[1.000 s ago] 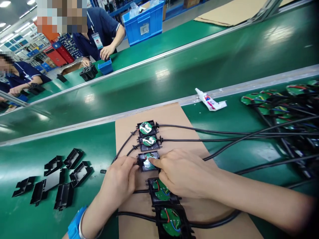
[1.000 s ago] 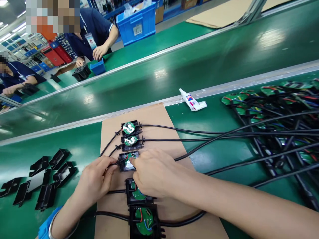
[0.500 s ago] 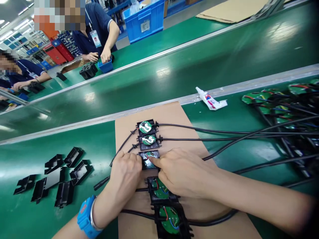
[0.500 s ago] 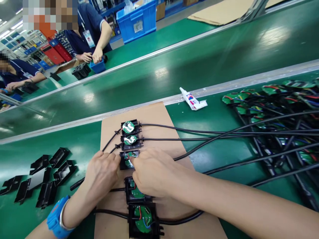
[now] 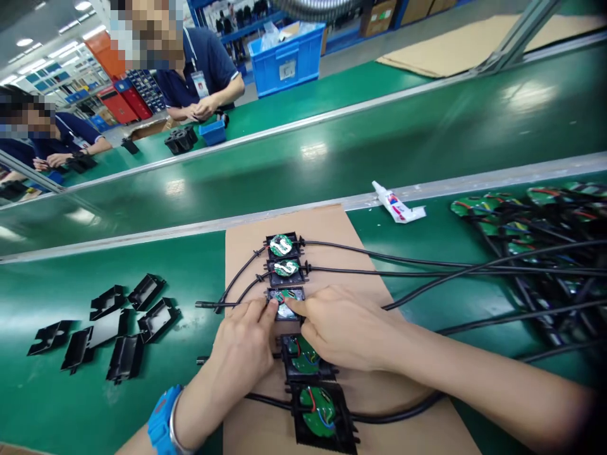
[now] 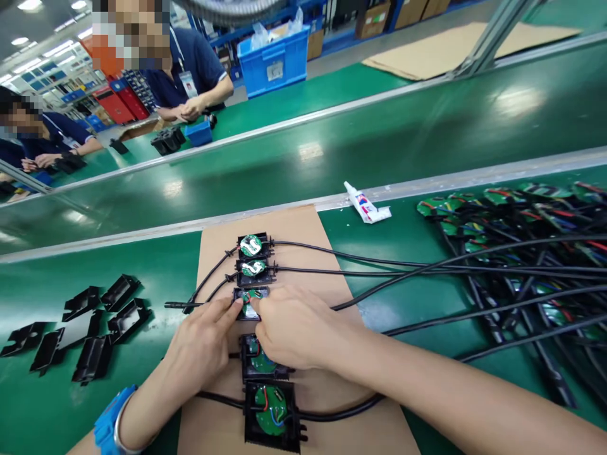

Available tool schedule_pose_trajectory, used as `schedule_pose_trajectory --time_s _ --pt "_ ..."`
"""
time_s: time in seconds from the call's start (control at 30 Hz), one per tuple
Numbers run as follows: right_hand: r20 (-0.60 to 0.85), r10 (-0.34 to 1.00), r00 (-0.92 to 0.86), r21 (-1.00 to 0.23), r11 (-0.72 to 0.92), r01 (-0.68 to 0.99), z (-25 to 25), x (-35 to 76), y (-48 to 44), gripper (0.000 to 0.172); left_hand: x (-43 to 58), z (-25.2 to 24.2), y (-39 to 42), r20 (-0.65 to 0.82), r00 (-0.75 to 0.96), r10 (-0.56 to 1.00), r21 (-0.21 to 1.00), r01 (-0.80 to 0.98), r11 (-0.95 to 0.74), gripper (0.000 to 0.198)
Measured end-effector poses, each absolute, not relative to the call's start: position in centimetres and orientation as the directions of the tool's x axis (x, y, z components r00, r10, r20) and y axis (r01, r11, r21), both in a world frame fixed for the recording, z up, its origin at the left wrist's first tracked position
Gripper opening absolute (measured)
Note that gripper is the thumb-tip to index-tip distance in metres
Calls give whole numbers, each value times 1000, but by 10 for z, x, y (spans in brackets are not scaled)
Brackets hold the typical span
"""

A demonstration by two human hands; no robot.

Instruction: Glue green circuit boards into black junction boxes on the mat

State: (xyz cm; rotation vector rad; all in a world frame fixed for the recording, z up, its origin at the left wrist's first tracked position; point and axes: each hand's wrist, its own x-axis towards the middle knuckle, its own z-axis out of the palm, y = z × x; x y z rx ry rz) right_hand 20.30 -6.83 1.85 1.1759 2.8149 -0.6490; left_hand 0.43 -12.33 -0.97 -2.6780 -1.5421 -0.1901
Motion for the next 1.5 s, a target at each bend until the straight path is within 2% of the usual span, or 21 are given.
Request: schedule_pose_trajectory --time_s 0.07,0.17,0.33,0.47,0.57,0.67,0.8,1.03,1.27,1.37,1.43,1.5 --pt "-153 642 -751 -419 646 638 22 208 -65 33 5 0 -117 177 475 862 114 860 -497 37" --pt "-162 669 -725 -452 603 658 28 216 -63 23 7 6 -111 268 490 829 198 815 -545 24" --pt "-218 699 -682 -463 541 702 33 217 -63 8 10 -4 -104 161 625 764 284 712 -642 22" --pt "-162 652 -741 -456 616 642 22 216 -67 14 9 -13 -104 152 638 755 321 690 -648 27" --pt "-104 694 -712 -444 608 658 12 217 -71 21 8 -17 -106 142 633 761 338 692 -638 28" --pt "-202 748 -632 -462 496 735 8 218 -69 28 8 -18 -107 162 628 761 333 691 -642 29" --pt "-334 720 -608 -524 395 755 12 216 -59 34 10 -17 -106 157 622 767 293 713 -637 33" --pt "-385 658 -647 -450 479 754 19 208 -40 33 11 -17 -107 131 639 758 228 725 -650 63" --pt "-518 530 -672 -435 513 740 26 203 -25 30 14 -17 -106 102 634 767 212 739 -639 59" --pt "-423 640 -642 -406 499 765 28 209 -36 20 13 -15 -105 88 637 766 229 735 -638 60" --pt "-275 708 -651 -383 540 749 22 216 -47 13 13 -14 -105 79 639 765 231 735 -638 59" --pt "-137 691 -710 -340 640 688 11 223 -57 12 12 -15 -106 87 638 765 229 735 -638 57"
